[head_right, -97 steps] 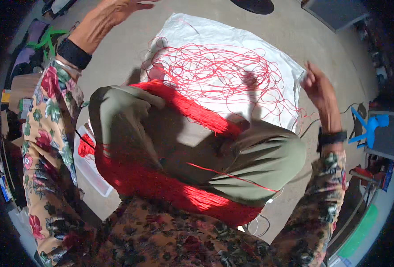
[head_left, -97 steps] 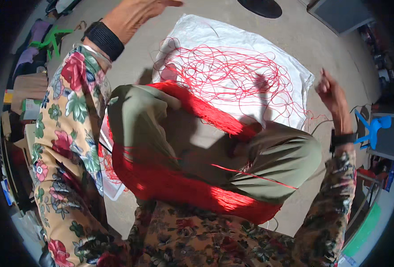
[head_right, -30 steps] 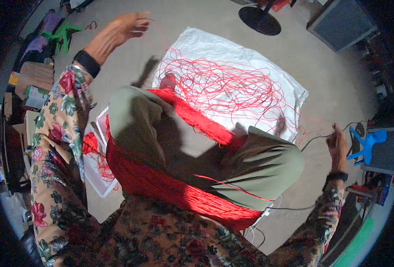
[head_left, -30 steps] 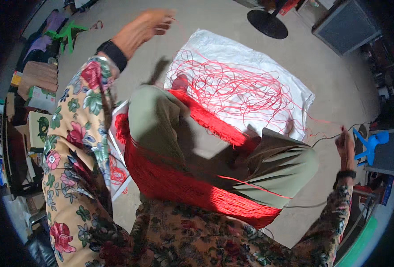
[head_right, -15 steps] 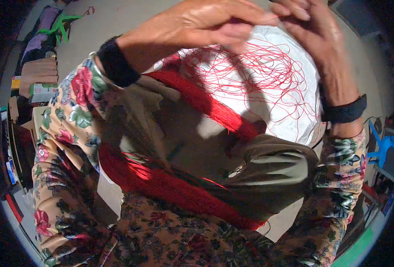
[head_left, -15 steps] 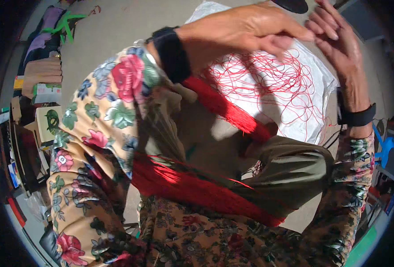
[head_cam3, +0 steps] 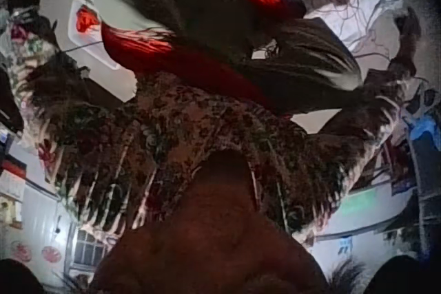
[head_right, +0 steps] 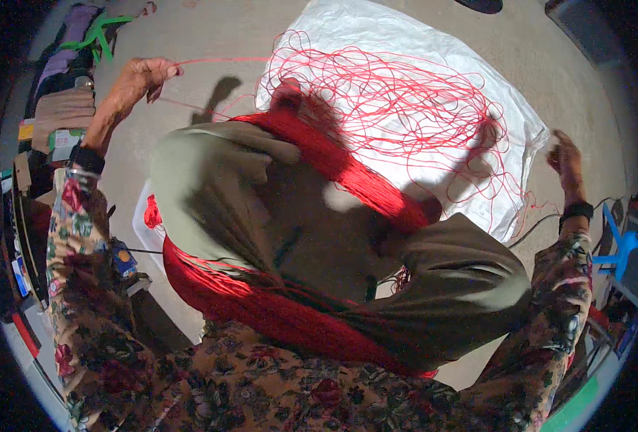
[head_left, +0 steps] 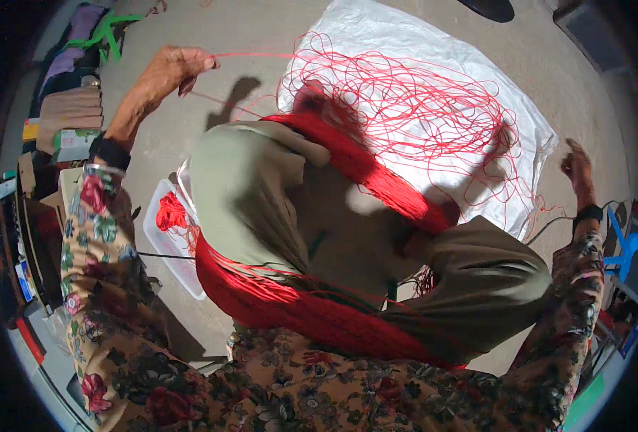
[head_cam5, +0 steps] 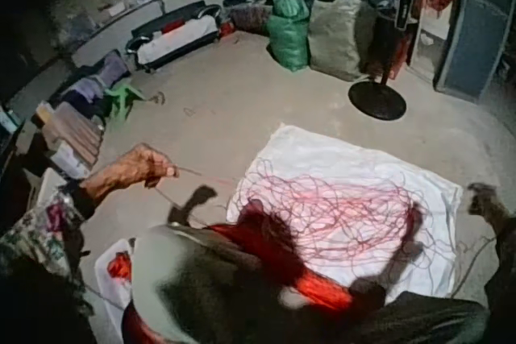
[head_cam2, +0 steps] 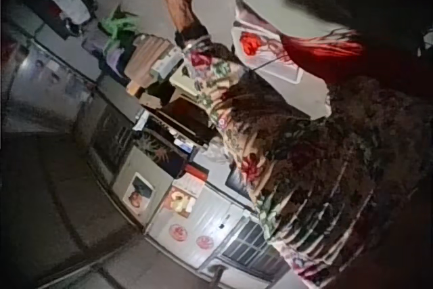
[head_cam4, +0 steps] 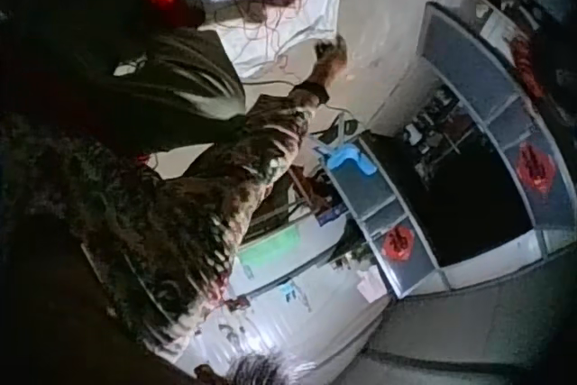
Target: Manually winding red thread or string into an organized bundle or coil.
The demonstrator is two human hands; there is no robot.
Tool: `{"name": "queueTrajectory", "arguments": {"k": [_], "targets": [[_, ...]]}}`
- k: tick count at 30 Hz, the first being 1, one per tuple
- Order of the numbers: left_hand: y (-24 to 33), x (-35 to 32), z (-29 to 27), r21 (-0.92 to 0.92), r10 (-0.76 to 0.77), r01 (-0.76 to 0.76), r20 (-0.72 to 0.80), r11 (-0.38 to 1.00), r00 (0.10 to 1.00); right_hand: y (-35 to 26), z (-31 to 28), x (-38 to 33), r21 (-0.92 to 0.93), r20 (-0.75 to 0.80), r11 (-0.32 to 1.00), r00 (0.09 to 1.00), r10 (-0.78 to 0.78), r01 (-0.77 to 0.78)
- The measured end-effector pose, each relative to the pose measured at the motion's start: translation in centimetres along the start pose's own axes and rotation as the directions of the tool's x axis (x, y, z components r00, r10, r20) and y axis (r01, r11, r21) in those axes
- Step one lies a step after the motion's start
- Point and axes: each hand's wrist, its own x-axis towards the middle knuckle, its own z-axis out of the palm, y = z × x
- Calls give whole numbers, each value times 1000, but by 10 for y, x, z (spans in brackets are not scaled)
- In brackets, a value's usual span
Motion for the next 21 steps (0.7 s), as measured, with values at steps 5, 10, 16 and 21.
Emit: {"name": "queueTrajectory", "arguments": {"k": [5, 10, 16, 21], "targets": [[28, -52, -31, -75, -11, 5, -82, 997, 997, -156, 169, -67, -405, 403, 819, 884, -238, 406], [85, -138, -68, -39, -139, 134, -227, 990, 964, -279, 286, -187, 141, 702, 791, 503, -503, 595], [170, -179, -82, -781, 473, -307, -17, 544, 881, -363, 365, -314, 375, 635, 571, 247, -732, 730], [227, -132, -65, -728, 433, -396, -150, 560, 889, -372, 357, -312, 547, 764, 697, 66, -642, 464]]}}
